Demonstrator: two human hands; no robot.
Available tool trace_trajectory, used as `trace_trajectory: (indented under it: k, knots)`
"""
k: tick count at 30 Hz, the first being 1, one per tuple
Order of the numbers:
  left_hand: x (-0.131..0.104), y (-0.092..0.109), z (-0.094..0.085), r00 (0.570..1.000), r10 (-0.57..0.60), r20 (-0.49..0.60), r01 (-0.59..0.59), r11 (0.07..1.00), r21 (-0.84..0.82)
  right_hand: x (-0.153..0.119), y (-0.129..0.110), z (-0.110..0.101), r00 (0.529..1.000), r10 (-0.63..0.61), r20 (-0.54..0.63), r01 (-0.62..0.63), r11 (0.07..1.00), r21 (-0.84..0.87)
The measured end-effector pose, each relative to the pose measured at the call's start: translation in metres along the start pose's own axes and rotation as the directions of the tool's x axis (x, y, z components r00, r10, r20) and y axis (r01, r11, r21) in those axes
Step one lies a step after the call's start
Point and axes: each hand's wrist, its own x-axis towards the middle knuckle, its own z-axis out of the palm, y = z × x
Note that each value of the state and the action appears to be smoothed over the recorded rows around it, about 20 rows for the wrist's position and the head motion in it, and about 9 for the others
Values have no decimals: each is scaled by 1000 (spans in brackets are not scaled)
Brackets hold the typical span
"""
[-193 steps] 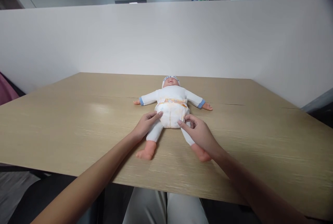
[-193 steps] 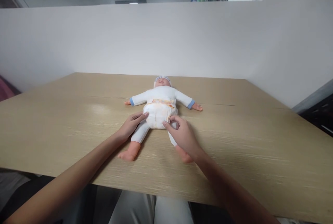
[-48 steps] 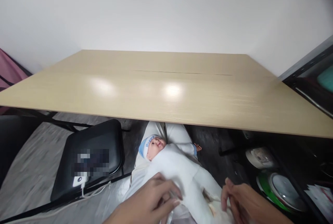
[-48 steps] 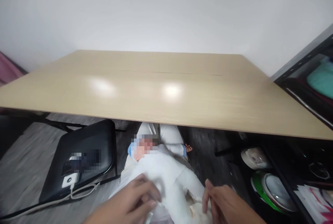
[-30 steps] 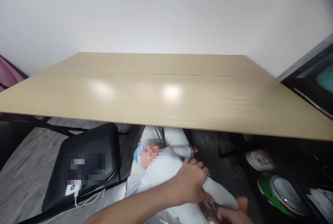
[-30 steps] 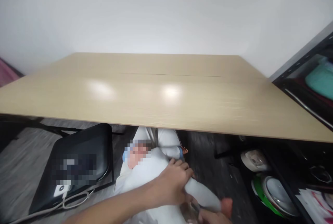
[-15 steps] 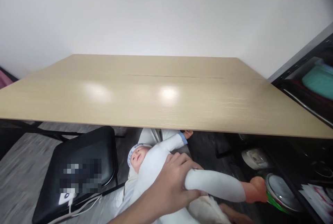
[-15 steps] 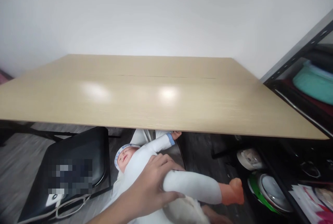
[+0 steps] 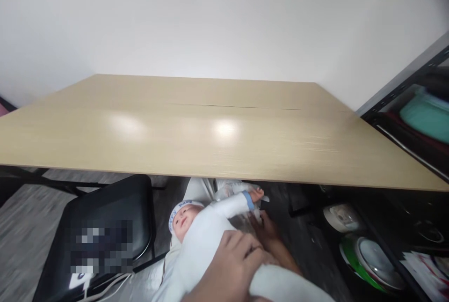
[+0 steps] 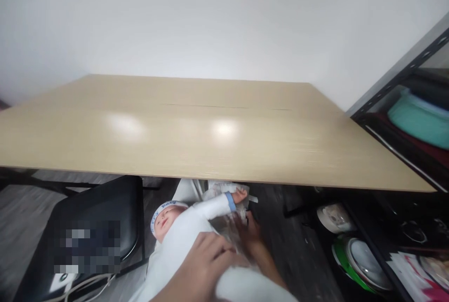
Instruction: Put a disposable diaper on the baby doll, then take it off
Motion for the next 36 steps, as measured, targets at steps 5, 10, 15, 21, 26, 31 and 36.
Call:
trace_trajectory:
  k: [5, 10, 15, 21, 26, 31, 36]
  knots:
    - [-12, -13, 37, 969, 240, -64, -212, 934, 288, 7, 38, 16, 982, 49, -183, -39, 998, 56]
    - [-11, -15, 33, 964, 265, -10, -250, 919, 305, -21, 56, -2, 887, -108, -450, 120, 993, -1]
    - [-16, -21, 39, 960, 279, -35, -257, 921, 291, -26, 18, -37, 844, -371, -387, 348, 928, -131]
    - [-18, -18, 28, 973, 231, -14, -219, 939, 266, 5, -46, -38, 836, -545, -62, 528, 830, -180]
    - [-22, -16, 16, 984, 177, 21, -177, 963, 205, 23, -78, -36, 889, -454, 60, 455, 859, -236]
    - [-26, -7, 5, 988, 148, 32, -151, 975, 160, 25, -83, -43, 862, -497, 98, 505, 829, -241]
    - [-29, 10, -14, 998, 59, 7, -59, 997, 58, 19, -83, -42, 832, -542, 116, 551, 786, -282]
